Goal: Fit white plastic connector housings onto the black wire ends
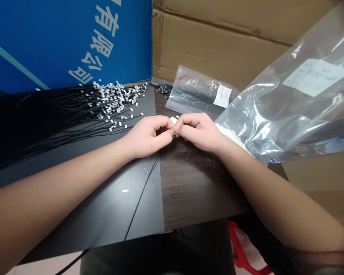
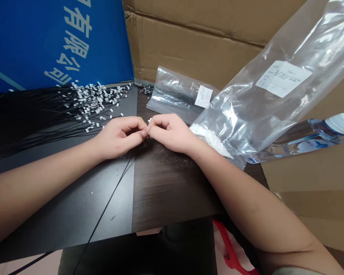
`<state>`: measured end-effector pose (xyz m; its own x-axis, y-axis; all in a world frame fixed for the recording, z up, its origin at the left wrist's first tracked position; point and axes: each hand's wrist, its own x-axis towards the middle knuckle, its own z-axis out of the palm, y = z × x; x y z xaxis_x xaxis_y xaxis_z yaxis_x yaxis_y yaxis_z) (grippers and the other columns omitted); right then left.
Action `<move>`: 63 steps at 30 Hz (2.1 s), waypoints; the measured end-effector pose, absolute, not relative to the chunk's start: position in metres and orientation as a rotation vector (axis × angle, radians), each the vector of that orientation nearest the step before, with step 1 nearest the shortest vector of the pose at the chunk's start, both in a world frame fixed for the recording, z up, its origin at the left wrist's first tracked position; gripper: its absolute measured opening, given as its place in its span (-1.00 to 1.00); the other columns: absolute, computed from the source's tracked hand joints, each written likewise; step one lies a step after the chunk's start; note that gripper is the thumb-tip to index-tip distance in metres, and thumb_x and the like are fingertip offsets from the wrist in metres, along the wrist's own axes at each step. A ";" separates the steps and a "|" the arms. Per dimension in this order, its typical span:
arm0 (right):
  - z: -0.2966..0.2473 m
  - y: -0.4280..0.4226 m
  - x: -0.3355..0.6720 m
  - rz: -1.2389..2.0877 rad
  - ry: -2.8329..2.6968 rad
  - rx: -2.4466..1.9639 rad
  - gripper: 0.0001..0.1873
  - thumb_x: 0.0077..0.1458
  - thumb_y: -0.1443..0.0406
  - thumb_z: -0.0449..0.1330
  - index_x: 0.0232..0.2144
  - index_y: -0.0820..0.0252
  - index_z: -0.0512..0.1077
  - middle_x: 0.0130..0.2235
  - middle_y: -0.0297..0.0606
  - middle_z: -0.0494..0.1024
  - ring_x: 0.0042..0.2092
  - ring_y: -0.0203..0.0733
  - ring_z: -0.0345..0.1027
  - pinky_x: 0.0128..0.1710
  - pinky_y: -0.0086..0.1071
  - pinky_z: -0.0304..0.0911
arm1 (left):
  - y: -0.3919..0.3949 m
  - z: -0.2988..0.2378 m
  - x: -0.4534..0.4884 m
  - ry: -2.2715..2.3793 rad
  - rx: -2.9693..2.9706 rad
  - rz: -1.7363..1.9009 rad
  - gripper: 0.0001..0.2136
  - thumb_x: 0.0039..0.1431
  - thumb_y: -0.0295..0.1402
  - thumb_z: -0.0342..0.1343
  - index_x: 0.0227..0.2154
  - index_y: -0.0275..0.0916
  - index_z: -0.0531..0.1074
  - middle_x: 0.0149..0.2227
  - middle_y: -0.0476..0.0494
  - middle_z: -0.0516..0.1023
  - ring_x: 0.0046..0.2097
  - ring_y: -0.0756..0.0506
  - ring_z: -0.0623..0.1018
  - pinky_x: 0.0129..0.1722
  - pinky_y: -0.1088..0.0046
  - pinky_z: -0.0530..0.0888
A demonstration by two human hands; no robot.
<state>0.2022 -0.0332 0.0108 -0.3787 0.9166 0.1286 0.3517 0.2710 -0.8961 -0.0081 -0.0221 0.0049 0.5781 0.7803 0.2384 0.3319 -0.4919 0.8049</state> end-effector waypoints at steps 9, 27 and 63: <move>0.002 -0.025 0.201 1.150 -1.520 -1.069 -0.86 -0.02 0.34 0.19 -0.56 0.13 0.51 -0.60 -0.41 0.40 -0.53 -0.32 0.20 -0.50 -0.37 0.13 | -0.026 0.009 -0.007 0.941 1.896 0.866 -0.86 0.15 -0.28 0.16 -0.44 -0.22 0.46 -0.47 0.00 0.50 -0.40 -0.03 0.44 -0.35 0.41 0.38; 0.013 0.003 0.226 1.266 -0.989 -0.982 -0.76 0.06 0.20 0.21 -0.58 0.07 0.30 -0.62 -0.45 0.21 -0.63 -0.37 -0.01 -0.60 -0.35 -0.15 | -0.028 0.010 -0.016 0.731 1.707 0.662 -0.82 0.15 -0.31 0.27 -0.50 -0.26 0.49 -0.49 -0.03 0.53 -0.46 0.01 0.47 -0.41 0.47 0.43; 0.008 -0.033 0.202 1.060 -1.845 -0.971 -0.80 0.13 0.27 0.23 -0.51 0.17 0.55 -0.44 -0.35 0.60 -0.36 -0.26 0.37 -0.29 -0.33 0.24 | -0.025 0.005 -0.008 0.736 1.652 0.688 -0.85 0.22 -0.36 0.17 -0.46 -0.28 0.49 -0.55 -0.02 0.51 -0.50 0.03 0.49 -0.47 0.54 0.47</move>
